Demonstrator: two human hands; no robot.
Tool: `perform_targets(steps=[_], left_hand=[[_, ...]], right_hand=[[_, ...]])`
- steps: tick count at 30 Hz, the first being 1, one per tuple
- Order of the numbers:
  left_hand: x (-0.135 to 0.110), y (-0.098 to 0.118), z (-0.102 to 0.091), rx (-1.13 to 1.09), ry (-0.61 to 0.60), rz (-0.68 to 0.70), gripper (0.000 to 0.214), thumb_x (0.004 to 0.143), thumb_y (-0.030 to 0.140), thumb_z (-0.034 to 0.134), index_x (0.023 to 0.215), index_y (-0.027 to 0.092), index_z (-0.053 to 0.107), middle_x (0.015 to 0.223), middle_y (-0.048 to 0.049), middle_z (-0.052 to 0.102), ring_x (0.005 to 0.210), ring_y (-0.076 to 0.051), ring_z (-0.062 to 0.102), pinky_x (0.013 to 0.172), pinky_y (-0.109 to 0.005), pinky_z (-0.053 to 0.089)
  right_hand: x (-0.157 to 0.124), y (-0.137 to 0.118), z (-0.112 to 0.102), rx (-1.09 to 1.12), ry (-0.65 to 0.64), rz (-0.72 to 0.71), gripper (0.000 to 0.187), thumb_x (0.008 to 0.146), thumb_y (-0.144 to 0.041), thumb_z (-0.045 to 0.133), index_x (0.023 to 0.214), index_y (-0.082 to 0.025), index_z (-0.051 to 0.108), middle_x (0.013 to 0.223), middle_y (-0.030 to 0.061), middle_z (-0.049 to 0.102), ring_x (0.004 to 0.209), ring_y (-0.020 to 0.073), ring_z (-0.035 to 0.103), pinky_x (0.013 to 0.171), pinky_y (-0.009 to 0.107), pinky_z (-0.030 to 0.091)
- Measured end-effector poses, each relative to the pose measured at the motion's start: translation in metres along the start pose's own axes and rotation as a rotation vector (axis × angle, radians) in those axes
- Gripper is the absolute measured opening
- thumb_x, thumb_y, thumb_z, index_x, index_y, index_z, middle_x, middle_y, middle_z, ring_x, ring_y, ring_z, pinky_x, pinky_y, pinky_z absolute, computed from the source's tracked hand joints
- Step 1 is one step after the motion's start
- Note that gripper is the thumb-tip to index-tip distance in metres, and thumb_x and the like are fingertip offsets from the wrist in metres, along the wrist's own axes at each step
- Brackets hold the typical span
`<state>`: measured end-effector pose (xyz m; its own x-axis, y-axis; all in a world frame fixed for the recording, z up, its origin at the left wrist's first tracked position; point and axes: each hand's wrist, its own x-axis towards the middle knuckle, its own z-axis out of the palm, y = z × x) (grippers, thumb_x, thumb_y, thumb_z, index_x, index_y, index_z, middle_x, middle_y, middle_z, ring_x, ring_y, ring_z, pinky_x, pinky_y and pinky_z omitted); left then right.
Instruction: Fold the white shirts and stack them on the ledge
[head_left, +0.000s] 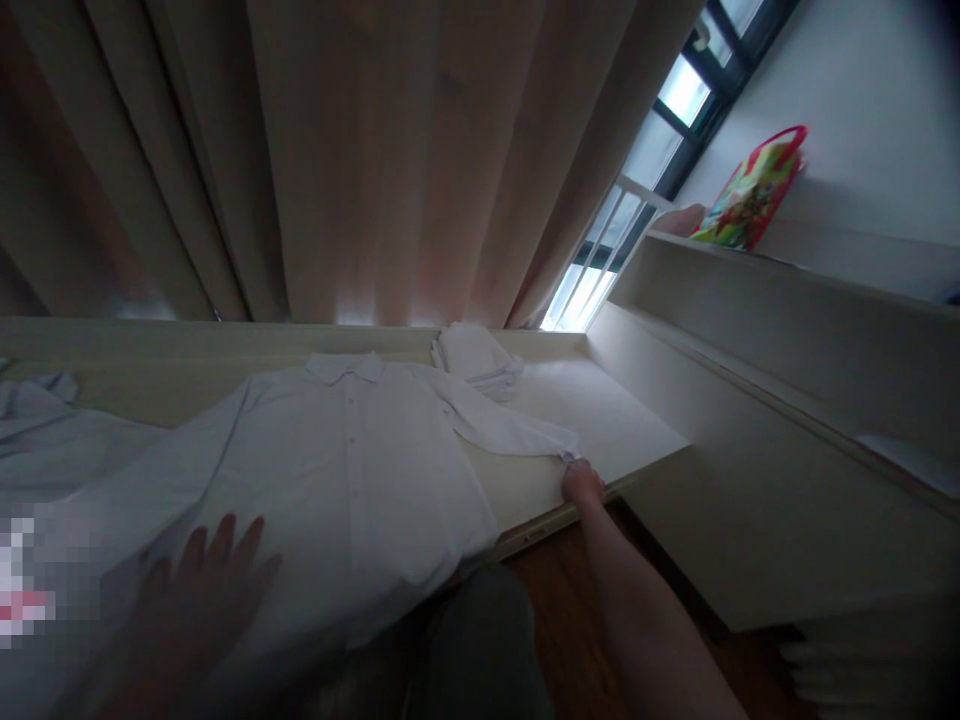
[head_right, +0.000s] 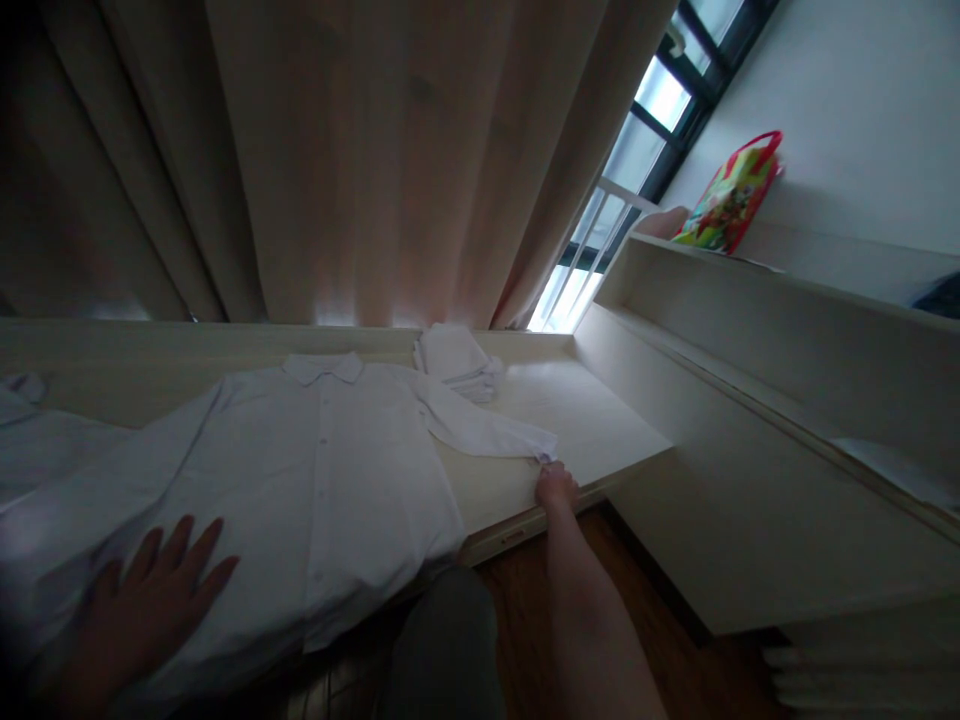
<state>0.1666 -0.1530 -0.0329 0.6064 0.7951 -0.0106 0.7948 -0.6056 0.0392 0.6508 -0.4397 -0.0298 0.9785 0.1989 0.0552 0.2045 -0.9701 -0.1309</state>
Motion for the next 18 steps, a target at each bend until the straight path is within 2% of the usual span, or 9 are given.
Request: perform_targets(steps=[3,6,8,11,15,18], left_hand=[[0.000,0.002,0.000,0.148,0.036,-0.015,0.060,0.079,0.039,0.028,0.133,0.014,0.034,0.143,-0.0136,0.024,0.131,-0.035,0.012,0.101,-0.057,0.013],[0.000,0.003,0.001,0.185,0.047,-0.016,0.061,0.079,0.040,0.028,0.134,0.013,0.034,0.143,-0.0147,0.023,0.130,-0.037,0.015,0.100,-0.056,0.015],[0.000,0.004,-0.001,0.178,0.043,-0.022,0.062,0.079,0.041,0.029,0.134,0.014,0.034,0.143,-0.0147,0.023,0.130,-0.037,0.016,0.100,-0.056,0.016],[0.000,0.007,-0.006,0.162,0.017,-0.053,0.062,0.077,0.042,0.031,0.133,0.015,0.035,0.143,-0.0129,0.025,0.130,-0.035,0.017,0.100,-0.054,0.016],[0.001,0.009,-0.008,0.173,0.012,-0.060,0.063,0.077,0.044,0.032,0.134,0.016,0.034,0.143,-0.0114,0.024,0.131,-0.033,0.016,0.102,-0.053,0.016],[0.003,0.006,-0.002,0.176,0.009,-0.070,0.063,0.078,0.047,0.033,0.135,0.018,0.032,0.144,-0.0114,0.021,0.131,-0.033,0.015,0.102,-0.053,0.015]], right_hand=[[0.009,-0.006,0.000,0.055,0.018,0.055,0.045,0.087,-0.039,0.029,0.123,-0.016,0.043,0.105,0.0183,0.056,0.101,0.0288,0.051,0.080,0.046,0.037],[0.018,-0.012,0.004,0.129,0.012,0.075,0.050,0.086,-0.042,0.030,0.130,-0.019,0.037,0.110,0.0198,0.053,0.104,0.0299,0.050,0.078,0.048,0.038],[0.025,-0.016,0.006,0.183,-0.006,0.085,0.049,0.084,-0.043,0.032,0.125,-0.019,0.045,0.108,0.0205,0.054,0.101,0.0314,0.051,0.076,0.050,0.039],[0.034,-0.020,0.010,0.268,-0.008,0.104,0.044,0.082,-0.045,0.035,0.104,-0.017,0.061,0.103,0.0210,0.057,0.098,0.0334,0.053,0.076,0.051,0.039],[0.042,-0.022,0.013,0.421,0.050,0.133,0.032,0.077,-0.035,0.044,0.090,-0.013,0.063,0.090,0.0185,0.061,0.091,0.0292,0.057,0.076,0.040,0.043],[0.044,-0.025,0.009,0.566,0.112,0.171,0.033,0.072,-0.025,0.047,0.101,-0.011,0.056,0.086,0.0143,0.061,0.079,0.0233,0.059,0.067,0.031,0.046]])
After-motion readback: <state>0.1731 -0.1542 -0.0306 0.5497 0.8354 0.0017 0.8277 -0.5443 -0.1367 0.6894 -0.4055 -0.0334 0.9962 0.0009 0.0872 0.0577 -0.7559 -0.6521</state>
